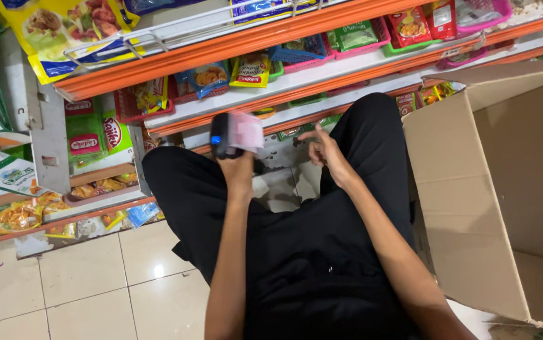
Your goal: The person takes packets of food from a shelf, scans them using a handheld scanner, and puts them into a cardboard box on the floor.
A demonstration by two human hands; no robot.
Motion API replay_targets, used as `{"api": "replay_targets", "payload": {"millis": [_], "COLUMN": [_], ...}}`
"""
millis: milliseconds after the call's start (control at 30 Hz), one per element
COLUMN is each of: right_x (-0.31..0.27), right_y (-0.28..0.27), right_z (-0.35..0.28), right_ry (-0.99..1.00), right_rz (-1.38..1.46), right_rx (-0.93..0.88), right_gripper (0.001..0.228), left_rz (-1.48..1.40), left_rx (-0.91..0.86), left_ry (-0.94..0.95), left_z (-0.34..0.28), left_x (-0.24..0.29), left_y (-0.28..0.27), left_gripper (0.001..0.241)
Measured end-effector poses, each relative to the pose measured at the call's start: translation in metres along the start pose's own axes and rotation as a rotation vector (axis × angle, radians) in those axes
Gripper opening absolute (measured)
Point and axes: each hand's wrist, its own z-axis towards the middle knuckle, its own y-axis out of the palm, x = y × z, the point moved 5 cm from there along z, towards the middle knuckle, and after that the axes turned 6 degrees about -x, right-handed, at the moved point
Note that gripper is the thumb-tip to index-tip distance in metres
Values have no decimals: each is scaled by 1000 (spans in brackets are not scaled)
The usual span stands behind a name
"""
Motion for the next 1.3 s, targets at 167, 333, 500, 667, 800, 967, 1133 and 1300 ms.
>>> {"api": "replay_targets", "payload": {"millis": [167,333,500,667,800,967,1133,1300], "right_x": [4,-10,-24,-13,2,4,-4,-9], "right_y": [4,15,22,18,12,2,0,3], "right_z": [2,-3,-8,-9,-3,-1,-13,-20], "right_ry": [38,40,24,7,64,39,72,100], "right_rz": [17,97,112,3,155,-6,129,181], "right_rx": [-106,-194,-257,-224,-188,-16,19,-16], "right_gripper": [76,92,85,64,61,41,35,30], "left_rz": [602,-747,-45,317,600,690,391,263], "left_rx": [-116,-124,129,-24,-70,-75,-36,17], "left_ry": [158,-340,-257,13,246,316,108,-105], "left_z": [-9,7,10,-2,-12,-12,-7,-10], "left_x": [1,-77,-95,-35,-6,-15,-42,-52], "left_y": [24,8,-8,30,50,52,36,26], "left_gripper": [33,32,31,29,29,36,26,23]}}
